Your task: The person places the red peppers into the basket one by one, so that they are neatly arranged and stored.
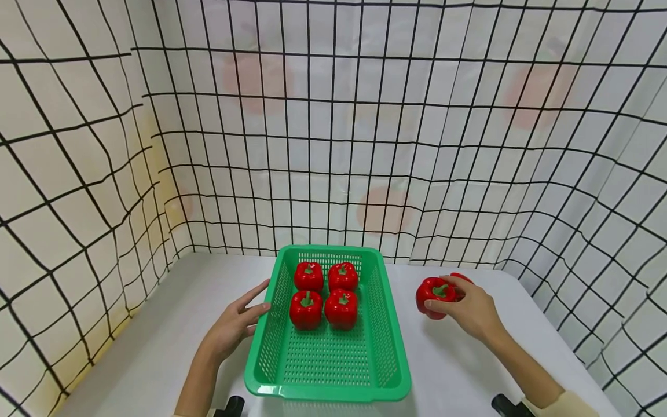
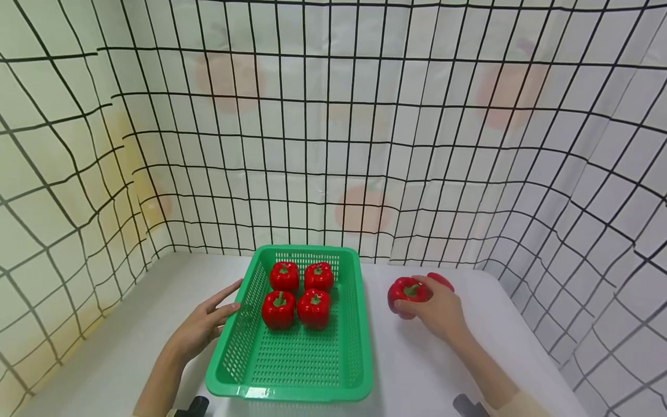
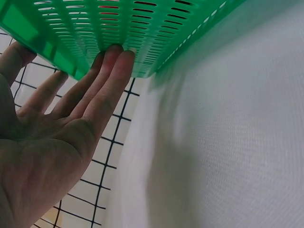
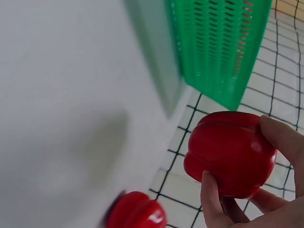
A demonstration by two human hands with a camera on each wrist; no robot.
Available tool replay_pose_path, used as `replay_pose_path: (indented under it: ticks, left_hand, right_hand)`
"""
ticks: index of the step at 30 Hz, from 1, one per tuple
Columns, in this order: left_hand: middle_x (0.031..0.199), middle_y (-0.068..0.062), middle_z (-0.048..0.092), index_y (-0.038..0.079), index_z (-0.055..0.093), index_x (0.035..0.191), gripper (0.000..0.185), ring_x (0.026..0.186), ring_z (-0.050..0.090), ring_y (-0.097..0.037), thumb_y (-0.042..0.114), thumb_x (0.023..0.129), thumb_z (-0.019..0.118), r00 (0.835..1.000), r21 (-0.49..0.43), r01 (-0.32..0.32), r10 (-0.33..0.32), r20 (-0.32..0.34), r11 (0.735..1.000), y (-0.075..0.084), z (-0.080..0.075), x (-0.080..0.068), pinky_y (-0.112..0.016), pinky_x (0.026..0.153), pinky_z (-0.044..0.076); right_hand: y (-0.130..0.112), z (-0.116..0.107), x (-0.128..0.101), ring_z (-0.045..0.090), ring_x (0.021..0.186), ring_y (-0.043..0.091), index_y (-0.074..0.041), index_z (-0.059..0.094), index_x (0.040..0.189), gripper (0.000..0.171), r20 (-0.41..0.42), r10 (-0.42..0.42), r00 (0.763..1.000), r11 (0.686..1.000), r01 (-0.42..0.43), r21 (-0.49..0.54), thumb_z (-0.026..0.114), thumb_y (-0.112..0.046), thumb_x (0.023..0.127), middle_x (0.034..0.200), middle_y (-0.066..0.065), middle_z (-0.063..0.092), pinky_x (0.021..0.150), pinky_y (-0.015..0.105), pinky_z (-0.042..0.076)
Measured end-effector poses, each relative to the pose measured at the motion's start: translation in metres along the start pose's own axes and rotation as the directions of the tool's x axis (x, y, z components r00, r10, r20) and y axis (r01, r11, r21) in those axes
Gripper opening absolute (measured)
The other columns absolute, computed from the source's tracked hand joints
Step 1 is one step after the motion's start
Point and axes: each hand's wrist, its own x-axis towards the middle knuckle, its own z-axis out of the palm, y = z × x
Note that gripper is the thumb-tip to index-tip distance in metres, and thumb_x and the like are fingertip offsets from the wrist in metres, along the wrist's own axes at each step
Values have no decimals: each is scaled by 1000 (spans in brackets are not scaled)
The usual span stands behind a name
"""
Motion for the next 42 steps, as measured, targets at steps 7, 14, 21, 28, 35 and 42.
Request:
replay_pose_path:
  ticks: [7, 14, 21, 28, 35, 42]
  left_hand:
    - [151, -20, 50, 34, 39, 156, 68, 116, 69, -34, 34, 96, 70, 1000, -5, -1, 1, 16, 1000, 0, 0, 1, -45, 90, 61]
    - [151, -21, 50, 34, 40, 156, 67, 117, 69, -35, 35, 96, 70, 1000, -6, -5, 5, 20, 1000, 1, 0, 1, -46, 90, 61]
    - [151, -21, 50, 34, 40, 156, 68, 116, 69, -36, 35, 96, 70, 1000, -3, 4, -4, 15, 1000, 1, 0, 0, -46, 89, 61]
    - [151, -22, 50, 33, 39, 156, 68, 117, 69, -35, 34, 96, 70, 1000, -2, 2, -2, 26, 1000, 1, 0, 1, -45, 89, 61]
    - [152, -22, 48, 33, 37, 157, 69, 116, 69, -35, 35, 96, 69, 999, -5, 6, -5, 33, 1000, 1, -1, 1, -45, 89, 61]
    - [150, -20, 51, 35, 39, 156, 68, 114, 70, -35, 35, 95, 70, 1000, -15, 18, -18, 14, 1000, 0, -1, 1, -45, 88, 61]
  right_hand:
    - [-25, -1, 0, 55, 119, 45, -7, 52, 145, 76, 18, -22, 1000, 998, 21, 62, 80, -42, 84, 133, 26, 59, 75, 42, 63]
    - [-50, -2, 4, 60, 114, 40, -9, 55, 143, 70, 15, -71, 997, 993, 70, 92, 80, -40, 86, 129, 23, 63, 75, 38, 62]
    - [-69, 5, 7, 62, 112, 37, -8, 54, 145, 74, 22, -112, 993, 987, 109, 117, 82, -40, 84, 128, 20, 66, 74, 38, 62]
    - [-87, 15, 8, 65, 108, 34, -9, 56, 143, 72, 34, -141, 989, 979, 134, 152, 84, -36, 83, 126, 17, 68, 75, 38, 63]
    - [-110, 25, 11, 66, 104, 30, -10, 57, 142, 71, 56, -180, 982, 967, 166, 193, 83, -37, 82, 125, 15, 68, 74, 36, 63]
    - [-127, 42, 11, 68, 98, 26, -11, 60, 140, 69, 85, -213, 973, 956, 189, 223, 85, -34, 80, 119, 12, 71, 73, 34, 63]
